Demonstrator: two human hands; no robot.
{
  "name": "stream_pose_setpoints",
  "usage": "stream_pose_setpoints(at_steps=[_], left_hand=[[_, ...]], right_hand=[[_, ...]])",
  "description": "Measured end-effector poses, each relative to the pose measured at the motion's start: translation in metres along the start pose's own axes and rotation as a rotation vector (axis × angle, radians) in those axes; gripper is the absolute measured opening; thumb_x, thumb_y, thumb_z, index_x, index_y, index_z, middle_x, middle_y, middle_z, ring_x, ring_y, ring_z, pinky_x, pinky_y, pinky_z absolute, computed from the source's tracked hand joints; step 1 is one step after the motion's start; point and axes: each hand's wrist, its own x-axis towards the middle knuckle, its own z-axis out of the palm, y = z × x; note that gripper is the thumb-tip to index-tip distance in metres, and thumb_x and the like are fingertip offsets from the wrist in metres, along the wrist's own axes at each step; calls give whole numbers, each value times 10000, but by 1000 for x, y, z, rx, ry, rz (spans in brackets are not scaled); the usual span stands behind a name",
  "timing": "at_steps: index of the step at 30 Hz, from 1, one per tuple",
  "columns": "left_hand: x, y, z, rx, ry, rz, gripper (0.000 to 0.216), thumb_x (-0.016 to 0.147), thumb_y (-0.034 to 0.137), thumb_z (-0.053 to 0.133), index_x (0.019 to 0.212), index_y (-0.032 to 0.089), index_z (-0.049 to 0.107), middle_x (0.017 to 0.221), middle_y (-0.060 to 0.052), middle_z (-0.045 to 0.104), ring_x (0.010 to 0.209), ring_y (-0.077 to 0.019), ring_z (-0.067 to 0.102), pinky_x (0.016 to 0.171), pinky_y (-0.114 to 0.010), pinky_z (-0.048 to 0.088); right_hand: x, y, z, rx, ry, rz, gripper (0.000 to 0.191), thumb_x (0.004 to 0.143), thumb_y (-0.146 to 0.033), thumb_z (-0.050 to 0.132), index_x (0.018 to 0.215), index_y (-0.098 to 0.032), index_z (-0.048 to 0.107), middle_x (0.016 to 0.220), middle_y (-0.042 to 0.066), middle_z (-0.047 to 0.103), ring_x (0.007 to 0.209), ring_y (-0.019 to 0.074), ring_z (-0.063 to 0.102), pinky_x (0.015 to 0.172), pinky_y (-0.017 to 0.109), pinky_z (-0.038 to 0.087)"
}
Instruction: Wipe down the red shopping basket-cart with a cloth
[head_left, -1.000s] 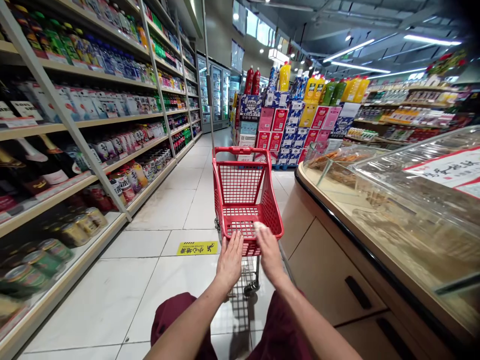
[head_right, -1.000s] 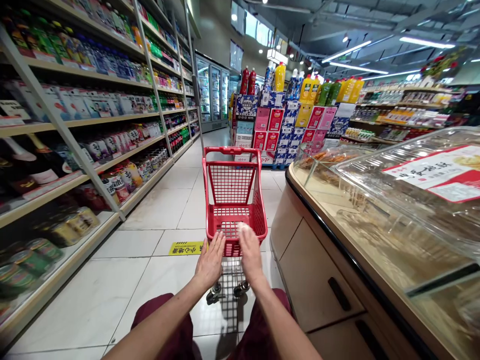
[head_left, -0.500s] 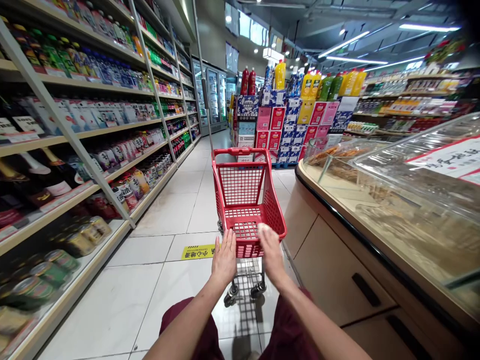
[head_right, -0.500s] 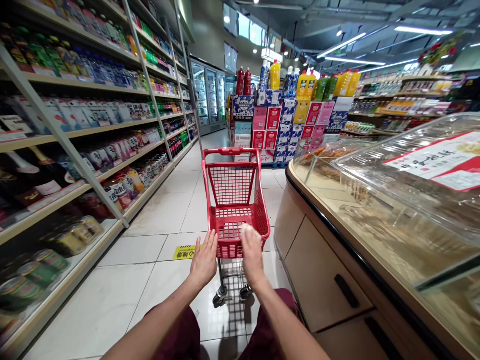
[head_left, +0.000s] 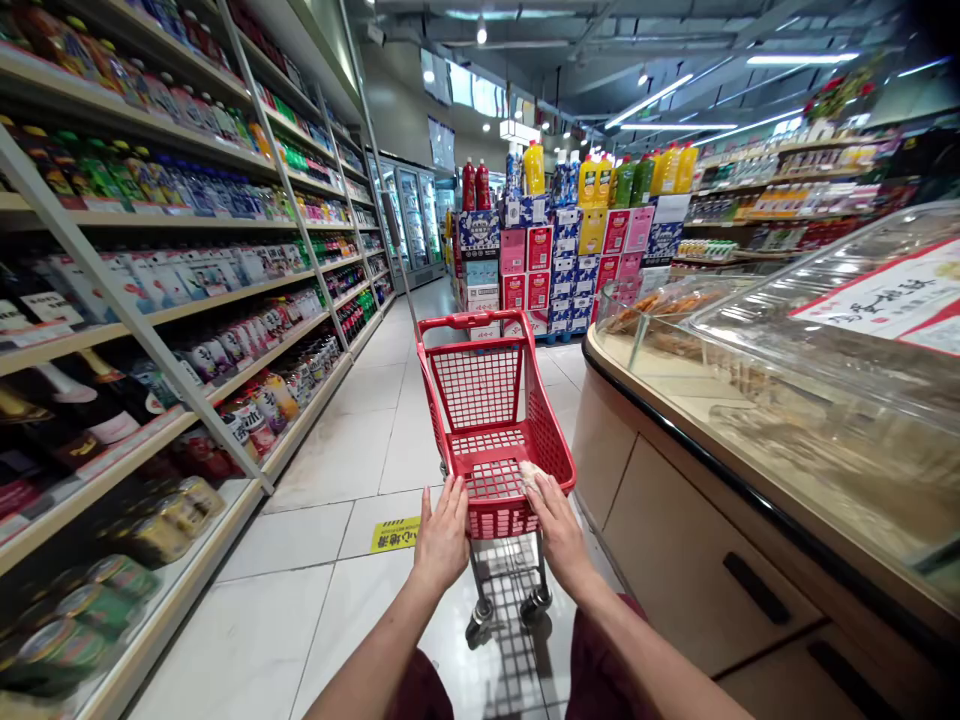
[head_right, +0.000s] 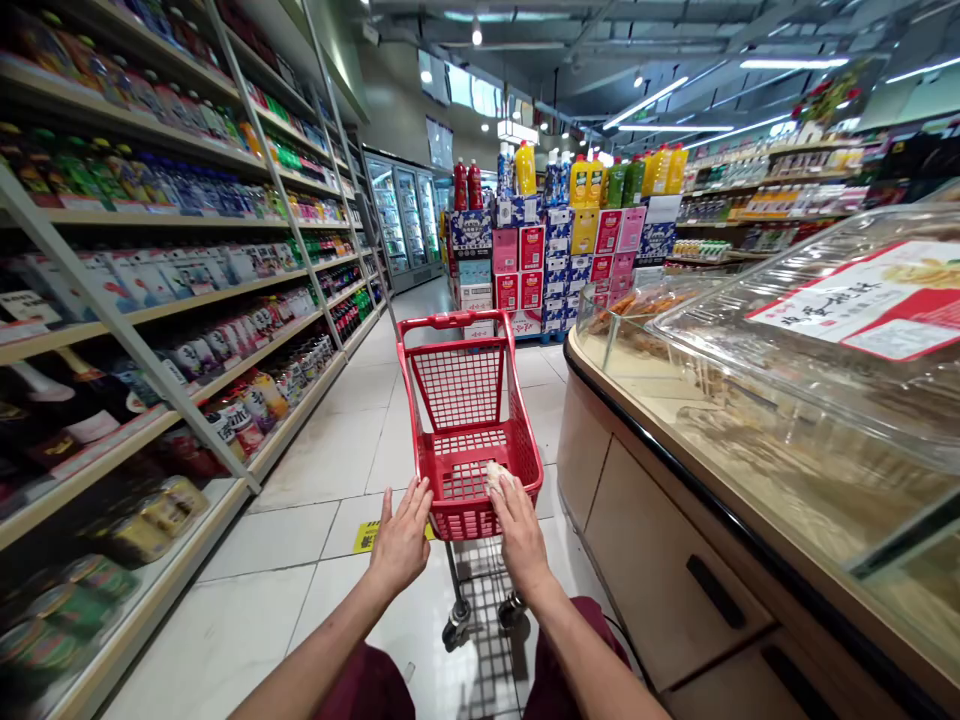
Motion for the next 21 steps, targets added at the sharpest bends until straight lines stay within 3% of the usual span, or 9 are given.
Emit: stream_pose_setpoints(at_steps=[3,6,9,14,17,19,21], left_hand=[[1,0,-9,-37,-41,-17,574,736,218,394,1298,104,382,1409,-91,332,1338,-208,179,1098,-477,91],[2,16,-17,-80,-85,-21,598,718,255,417,1289,81,387,1389,-110,367,1339,-225,164,1102,-477,67],[5,47,-23,-119,-130,42,629,707,309,433,1281,55,388,1361,-143,397,1331,-258,173,1098,-492,17],[23,98,-27,-144,-116,263,682,714,378,439,1290,22,357,1308,-188,441,1290,-291,252,1084,-504,-29],[40,89,-27,-110,-125,288,708,710,325,445,1343,56,272,1394,-158,340,1327,-275,171,1077,-520,-10],[49,69,-26,-44,-134,118,716,705,238,431,1364,56,219,1443,-151,235,1342,-279,119,1066,-544,27],[52,50,-22,2,-95,97,707,713,185,403,1378,82,188,1465,-121,174,1352,-255,77,1072,-522,41]], right_hand=[[-5,14,-3,19,1,20,614,811,-4,308,1343,-311,307,1427,3,296,1327,176,207,1047,447,313],[-7,31,-8,47,-15,3,610,802,-9,310,1330,-312,338,1417,-2,317,1321,171,224,1053,439,309],[-3,57,-20,41,-51,34,615,777,-8,312,1309,-310,381,1394,-12,360,1314,164,244,1054,421,310],[20,109,-52,-59,-192,248,650,707,18,312,1266,-279,461,1351,-7,427,1319,182,232,1047,405,316],[27,121,-69,-92,-235,339,665,654,30,322,1234,-240,505,1345,11,435,1314,197,247,1057,402,300],[21,111,-74,-89,-196,370,669,642,27,321,1231,-229,508,1351,10,427,1306,191,268,1067,395,285],[10,88,-74,-68,-114,379,681,647,20,310,1254,-239,478,1364,-4,408,1295,171,293,1071,382,286]])
